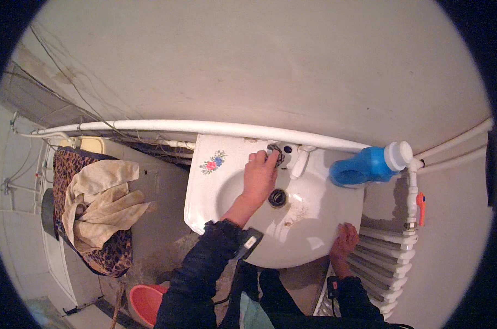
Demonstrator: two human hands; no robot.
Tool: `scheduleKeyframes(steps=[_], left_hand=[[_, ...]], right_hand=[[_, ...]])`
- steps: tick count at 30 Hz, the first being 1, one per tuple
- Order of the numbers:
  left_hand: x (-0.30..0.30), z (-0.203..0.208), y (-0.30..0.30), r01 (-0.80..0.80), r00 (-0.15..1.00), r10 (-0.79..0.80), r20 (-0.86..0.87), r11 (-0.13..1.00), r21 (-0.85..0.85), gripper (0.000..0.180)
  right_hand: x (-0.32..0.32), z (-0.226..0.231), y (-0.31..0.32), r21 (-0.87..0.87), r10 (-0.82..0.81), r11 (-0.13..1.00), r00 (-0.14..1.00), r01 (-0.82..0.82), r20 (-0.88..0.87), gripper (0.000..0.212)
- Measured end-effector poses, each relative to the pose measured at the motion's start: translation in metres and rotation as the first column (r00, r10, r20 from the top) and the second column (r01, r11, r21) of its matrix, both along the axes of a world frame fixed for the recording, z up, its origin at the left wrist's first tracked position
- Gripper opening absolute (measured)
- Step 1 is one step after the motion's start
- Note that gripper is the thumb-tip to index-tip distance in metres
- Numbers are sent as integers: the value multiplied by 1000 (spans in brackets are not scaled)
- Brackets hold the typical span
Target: The person cleans a bathroom sink using a cloth and liquid detergent. They wipe the sink basin and faucet, rinse the cloth in a red basin, and repeat the wiping and rinsing cycle multiple times.
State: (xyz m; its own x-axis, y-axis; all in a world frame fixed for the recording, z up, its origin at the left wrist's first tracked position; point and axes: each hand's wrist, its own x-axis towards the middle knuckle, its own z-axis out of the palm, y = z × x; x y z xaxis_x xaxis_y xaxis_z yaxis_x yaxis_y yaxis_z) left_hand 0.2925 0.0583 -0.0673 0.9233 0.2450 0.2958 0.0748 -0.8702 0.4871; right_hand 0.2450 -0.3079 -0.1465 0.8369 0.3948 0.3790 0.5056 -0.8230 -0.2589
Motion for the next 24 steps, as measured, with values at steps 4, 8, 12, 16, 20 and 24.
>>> scheduleKeyframes(steps=[4, 8, 12, 16, 20, 24], left_hand=[[37, -6, -11, -157, 975, 180, -131, 974, 166, 31], [25, -5, -5, -93, 995, 93, -22, 996, 6, 30], [-14, 5, -9, -52, 997, 49, -66, 998, -39, 36], [16, 4, -6, -104, 985, 102, -136, 994, -9, 32], [29, -2, 1, -107, 974, 85, -208, 990, -96, 33], [-14, -2, -10, -68, 998, 67, -11, 994, -86, 36]], right_hand=[[-1, 6, 0, -9, -9, 1000, 1000, 9, 18, 34], [0, 7, 5, 54, 2, 999, 999, -5, 47, 37], [2, 4, 7, 123, 7, 992, 997, -17, 83, 39], [3, 1, 4, 37, -28, 999, 999, 27, 36, 40], [1, 1, 3, 58, 0, 998, 998, -4, 68, 41], [1, 2, 5, 42, -27, 999, 999, 25, 42, 42]])
